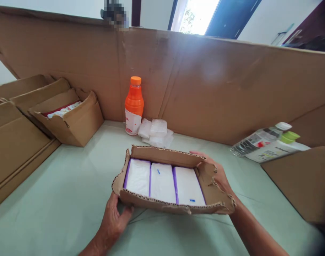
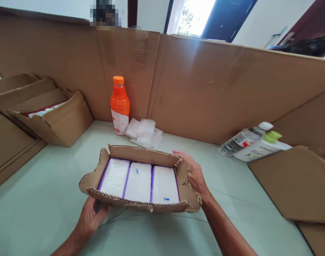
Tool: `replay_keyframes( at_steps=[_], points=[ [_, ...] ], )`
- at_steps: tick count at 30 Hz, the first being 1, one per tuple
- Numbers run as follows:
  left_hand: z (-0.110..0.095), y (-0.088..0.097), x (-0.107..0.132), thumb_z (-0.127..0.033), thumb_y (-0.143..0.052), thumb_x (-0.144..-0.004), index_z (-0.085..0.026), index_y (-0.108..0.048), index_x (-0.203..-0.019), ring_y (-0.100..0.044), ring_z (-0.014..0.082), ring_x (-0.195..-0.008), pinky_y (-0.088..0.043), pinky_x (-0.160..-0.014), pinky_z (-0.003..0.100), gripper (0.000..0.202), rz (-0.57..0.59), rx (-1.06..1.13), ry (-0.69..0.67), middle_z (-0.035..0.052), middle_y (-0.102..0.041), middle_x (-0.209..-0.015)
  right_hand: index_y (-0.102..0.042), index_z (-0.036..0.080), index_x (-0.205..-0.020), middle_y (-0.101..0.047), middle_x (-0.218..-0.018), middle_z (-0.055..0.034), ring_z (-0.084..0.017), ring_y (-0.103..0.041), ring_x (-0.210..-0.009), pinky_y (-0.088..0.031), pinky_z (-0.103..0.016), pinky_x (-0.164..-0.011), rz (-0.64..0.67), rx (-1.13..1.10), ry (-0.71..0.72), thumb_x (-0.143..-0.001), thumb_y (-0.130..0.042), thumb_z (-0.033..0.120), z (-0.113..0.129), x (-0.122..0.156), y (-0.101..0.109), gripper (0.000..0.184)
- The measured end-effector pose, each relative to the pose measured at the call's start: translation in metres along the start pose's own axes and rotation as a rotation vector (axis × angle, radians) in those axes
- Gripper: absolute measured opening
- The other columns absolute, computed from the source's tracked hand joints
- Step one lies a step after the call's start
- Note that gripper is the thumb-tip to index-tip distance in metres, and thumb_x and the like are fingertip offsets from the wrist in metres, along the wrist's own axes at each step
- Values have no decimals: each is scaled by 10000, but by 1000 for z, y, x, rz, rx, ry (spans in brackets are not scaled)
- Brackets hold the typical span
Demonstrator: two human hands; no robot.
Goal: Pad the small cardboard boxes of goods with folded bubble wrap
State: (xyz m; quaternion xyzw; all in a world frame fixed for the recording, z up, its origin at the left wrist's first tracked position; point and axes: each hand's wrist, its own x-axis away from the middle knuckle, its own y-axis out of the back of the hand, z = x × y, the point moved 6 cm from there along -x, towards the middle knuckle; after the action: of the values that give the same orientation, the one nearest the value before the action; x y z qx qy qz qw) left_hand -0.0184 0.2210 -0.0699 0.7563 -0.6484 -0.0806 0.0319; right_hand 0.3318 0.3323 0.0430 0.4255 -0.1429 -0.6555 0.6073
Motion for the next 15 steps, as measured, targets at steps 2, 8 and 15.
replay_keyframes(
  at_steps=[2, 8, 15],
  points=[
    [3, -1, 1, -407, -636, -796, -136, -552, -1384, -579, 385, -1271, -417, -1129, 538, 652, -29, -27, 7, 184, -624, -1353, -757, 294, -1125, -609, -1408, -84, -304, -564, -1289, -480, -509, -1051, 42, 83, 178, -948, -525, 412, 17, -51, -15, 314],
    [7, -4, 4, -451, -607, -816, -143, -538, -1406, -522, 396, -1343, -376, -1165, 565, 668, -54, -80, 24, 186, -619, -1359, -725, 260, -1174, -598, -1416, -98, -309, -517, -1319, -429, -575, -1080, 41, 238, 204, -889, -592, 270, 36, -140, -71, 314],
    [4, -1, 0, -409, -625, -796, -129, -521, -1403, -528, 394, -1329, -395, -1142, 553, 677, -41, -35, -6, 208, -612, -1358, -459, 217, -1487, -515, -1485, -151, -298, -559, -1287, -504, -451, -1021, -426, -89, -225, -910, -518, 508, -27, -17, 2, 649]
  ],
)
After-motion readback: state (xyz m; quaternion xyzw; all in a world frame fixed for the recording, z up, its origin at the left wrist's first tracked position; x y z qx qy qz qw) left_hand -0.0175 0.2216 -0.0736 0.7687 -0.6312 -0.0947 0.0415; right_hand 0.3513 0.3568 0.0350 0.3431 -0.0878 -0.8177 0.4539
